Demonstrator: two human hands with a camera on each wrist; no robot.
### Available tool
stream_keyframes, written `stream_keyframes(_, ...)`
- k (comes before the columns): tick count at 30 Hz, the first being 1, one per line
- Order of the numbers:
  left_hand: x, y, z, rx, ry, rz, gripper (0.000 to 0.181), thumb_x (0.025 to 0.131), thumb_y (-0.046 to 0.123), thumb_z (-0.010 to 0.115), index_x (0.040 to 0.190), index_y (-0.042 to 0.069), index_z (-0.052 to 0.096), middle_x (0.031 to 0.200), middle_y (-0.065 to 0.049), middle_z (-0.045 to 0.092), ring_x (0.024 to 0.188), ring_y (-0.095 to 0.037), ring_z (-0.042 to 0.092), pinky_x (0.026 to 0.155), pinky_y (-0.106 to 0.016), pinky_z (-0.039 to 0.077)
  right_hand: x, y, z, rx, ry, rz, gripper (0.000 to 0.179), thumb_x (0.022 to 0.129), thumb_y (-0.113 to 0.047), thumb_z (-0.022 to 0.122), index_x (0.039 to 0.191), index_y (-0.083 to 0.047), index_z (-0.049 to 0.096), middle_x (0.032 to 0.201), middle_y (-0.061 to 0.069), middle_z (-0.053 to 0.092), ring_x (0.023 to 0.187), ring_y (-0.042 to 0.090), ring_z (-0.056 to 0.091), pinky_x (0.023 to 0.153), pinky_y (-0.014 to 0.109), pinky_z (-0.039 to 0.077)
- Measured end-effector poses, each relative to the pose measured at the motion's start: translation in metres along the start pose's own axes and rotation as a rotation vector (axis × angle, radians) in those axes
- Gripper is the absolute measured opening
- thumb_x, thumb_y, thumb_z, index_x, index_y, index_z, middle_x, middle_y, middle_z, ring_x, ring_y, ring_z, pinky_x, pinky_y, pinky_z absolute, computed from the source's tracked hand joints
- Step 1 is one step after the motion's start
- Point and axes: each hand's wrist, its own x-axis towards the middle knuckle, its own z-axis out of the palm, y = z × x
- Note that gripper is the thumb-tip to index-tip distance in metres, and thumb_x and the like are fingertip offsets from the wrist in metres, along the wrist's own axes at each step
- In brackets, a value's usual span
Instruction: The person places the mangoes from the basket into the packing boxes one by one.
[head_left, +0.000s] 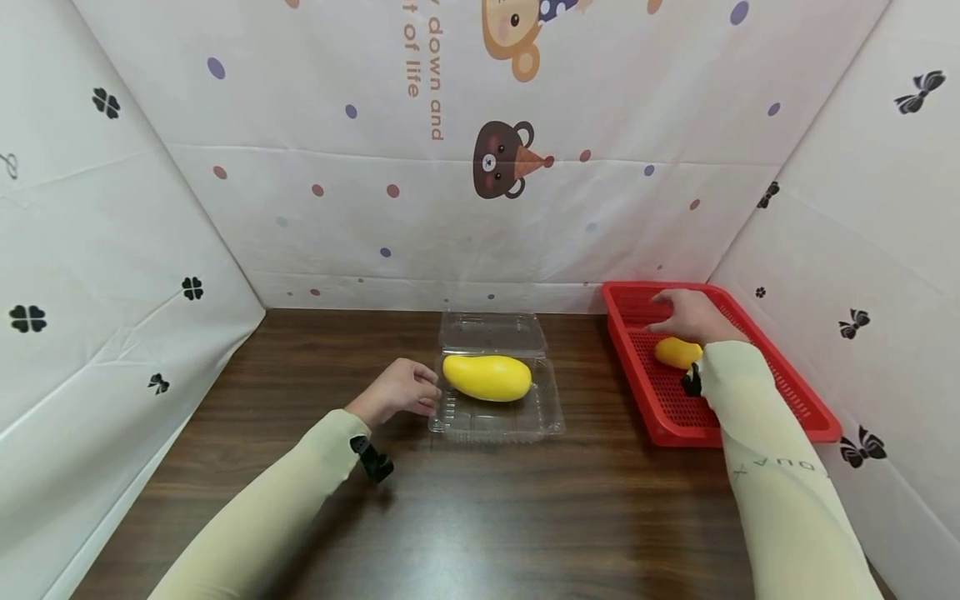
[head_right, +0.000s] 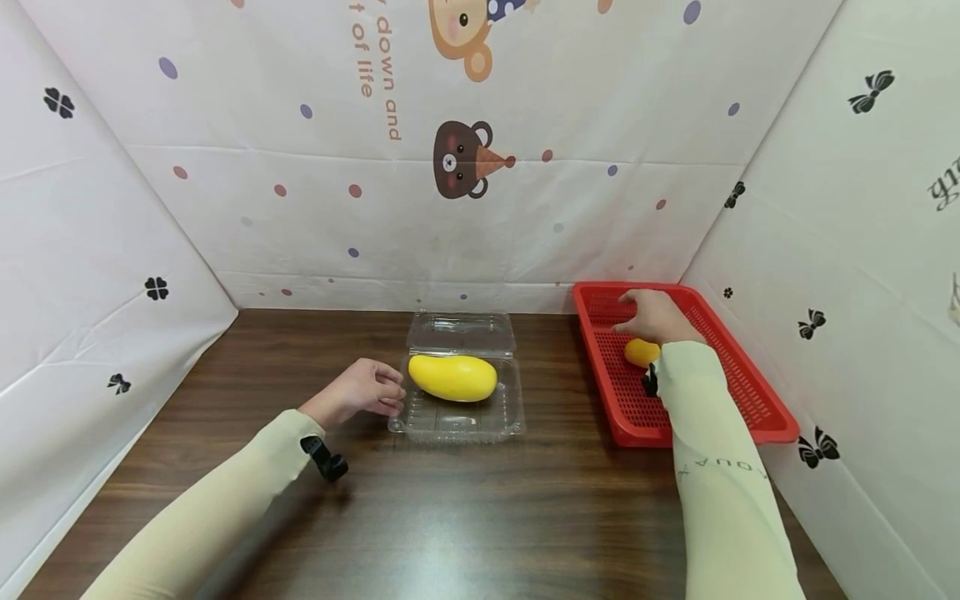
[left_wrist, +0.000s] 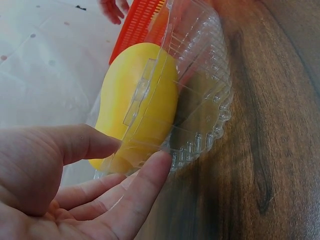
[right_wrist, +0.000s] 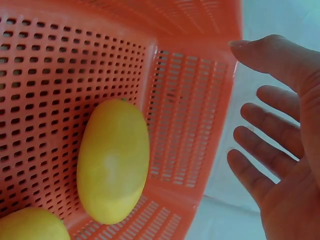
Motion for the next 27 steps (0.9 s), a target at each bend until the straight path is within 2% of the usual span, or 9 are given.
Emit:
stream_keyframes(6,-0.001,0.000,0.000,0.009,-0.005,0.002,0.040,0.095,-0.002,0.067,0.133,-0.014,0.056,0.118,-0.031,0.070,0.092,-0.034,0.075,0.083,-0.044,0.065,-0.004,0.009,0.002,-0.009,-0.043,0.016,0.066,0.091,-0.030,0.076,0.142,0.005,0.052,0.134,0.030,0.060,0.116,0.042,0.058,0.096,0.060,0.056)
stream_keyframes(12,-0.001,0.001,-0.001,0.011,-0.004,0.000,0.040,0.095,-0.002,0.067,0.132,-0.013,0.057,0.118,-0.030,0.070,0.094,-0.035,0.075,0.084,-0.046,0.065,-0.007,0.023,0.006,0.005,-0.064,0.037,0.069,0.087,-0.032,0.080,0.140,0.004,0.054,0.131,0.029,0.061,0.116,0.043,0.057,0.090,0.054,0.059)
stream_keyframes(20,-0.001,-0.001,-0.001,0.005,0.002,-0.007,0.040,0.095,-0.002,0.068,0.132,-0.013,0.057,0.116,-0.028,0.071,0.091,-0.032,0.075,0.084,-0.046,0.065,-0.009,0.035,0.012,0.007,-0.091,0.080,0.074,0.087,-0.037,0.079,0.142,0.005,0.052,0.138,0.033,0.056,0.120,0.046,0.054,0.098,0.063,0.053)
stream_keyframes(27,0.000,-0.002,-0.001,0.004,-0.004,0.006,0.039,0.095,-0.001,0.067,0.132,-0.013,0.057,0.117,-0.030,0.070,0.093,-0.034,0.075,0.081,-0.043,0.066,-0.011,0.043,0.014,0.006,-0.096,0.087,0.072,0.089,-0.034,0.077,0.142,0.006,0.052,0.139,0.034,0.055,0.119,0.046,0.055,0.100,0.063,0.052)
